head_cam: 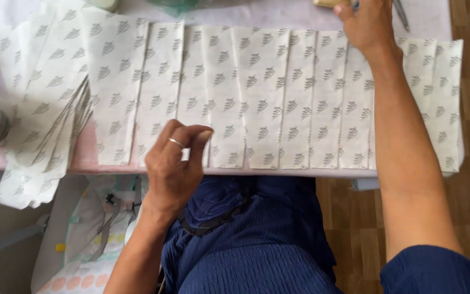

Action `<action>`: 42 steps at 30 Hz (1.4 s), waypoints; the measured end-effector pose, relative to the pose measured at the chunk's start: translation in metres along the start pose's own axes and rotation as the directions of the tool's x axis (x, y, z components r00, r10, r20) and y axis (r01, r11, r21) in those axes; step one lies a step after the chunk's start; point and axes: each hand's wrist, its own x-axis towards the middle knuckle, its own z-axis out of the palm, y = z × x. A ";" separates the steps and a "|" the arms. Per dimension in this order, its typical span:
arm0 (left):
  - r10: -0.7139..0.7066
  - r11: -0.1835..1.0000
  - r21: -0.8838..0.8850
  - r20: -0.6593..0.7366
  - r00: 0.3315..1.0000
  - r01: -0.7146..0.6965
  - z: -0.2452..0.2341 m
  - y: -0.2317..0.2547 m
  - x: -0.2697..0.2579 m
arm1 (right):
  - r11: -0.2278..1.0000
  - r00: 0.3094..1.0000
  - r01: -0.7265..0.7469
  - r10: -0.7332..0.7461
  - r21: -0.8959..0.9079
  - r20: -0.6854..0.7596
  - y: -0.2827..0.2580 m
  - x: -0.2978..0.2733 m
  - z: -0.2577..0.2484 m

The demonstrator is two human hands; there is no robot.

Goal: The person applies glue to several pieces of patterned paper by hand and then stacks them together.

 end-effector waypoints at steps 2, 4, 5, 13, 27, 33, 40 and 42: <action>0.016 0.999 -0.048 0.047 0.999 -0.014 0.025 0.011 0.005 | 0.991 0.992 0.123 -0.126 -0.059 -0.034 0.010 -0.028 -0.020; 0.046 0.993 -0.112 0.098 0.994 -0.035 0.053 0.021 0.007 | 0.964 0.969 0.230 -0.239 -0.135 -0.058 0.006 -0.064 -0.056; 0.068 0.990 -0.127 0.118 0.991 -0.053 0.068 0.027 0.008 | 0.959 0.958 0.273 -0.278 -0.077 -0.064 -0.004 -0.084 -0.080; 0.302 0.906 -0.361 0.191 0.934 -0.219 0.163 0.092 0.026 | 0.987 0.971 0.144 -0.156 -0.074 -0.179 0.011 -0.223 -0.208; 0.479 0.872 -0.325 0.411 0.775 -0.367 0.355 0.173 -0.013 | 0.976 0.992 -0.076 0.094 0.206 -0.081 0.037 -0.329 -0.190; 0.474 0.880 -0.250 0.454 0.754 -0.403 0.382 0.182 -0.016 | 0.955 0.984 -0.024 0.074 0.296 -0.160 0.062 -0.338 -0.174; 0.437 0.899 -0.258 0.460 0.773 -0.354 0.393 0.169 -0.031 | 0.921 0.971 0.011 0.084 0.389 -0.225 0.070 -0.340 -0.169; 0.524 0.852 -0.265 0.425 0.738 -0.452 0.388 0.166 -0.028 | 0.909 0.966 0.016 0.093 0.417 -0.240 0.070 -0.340 -0.168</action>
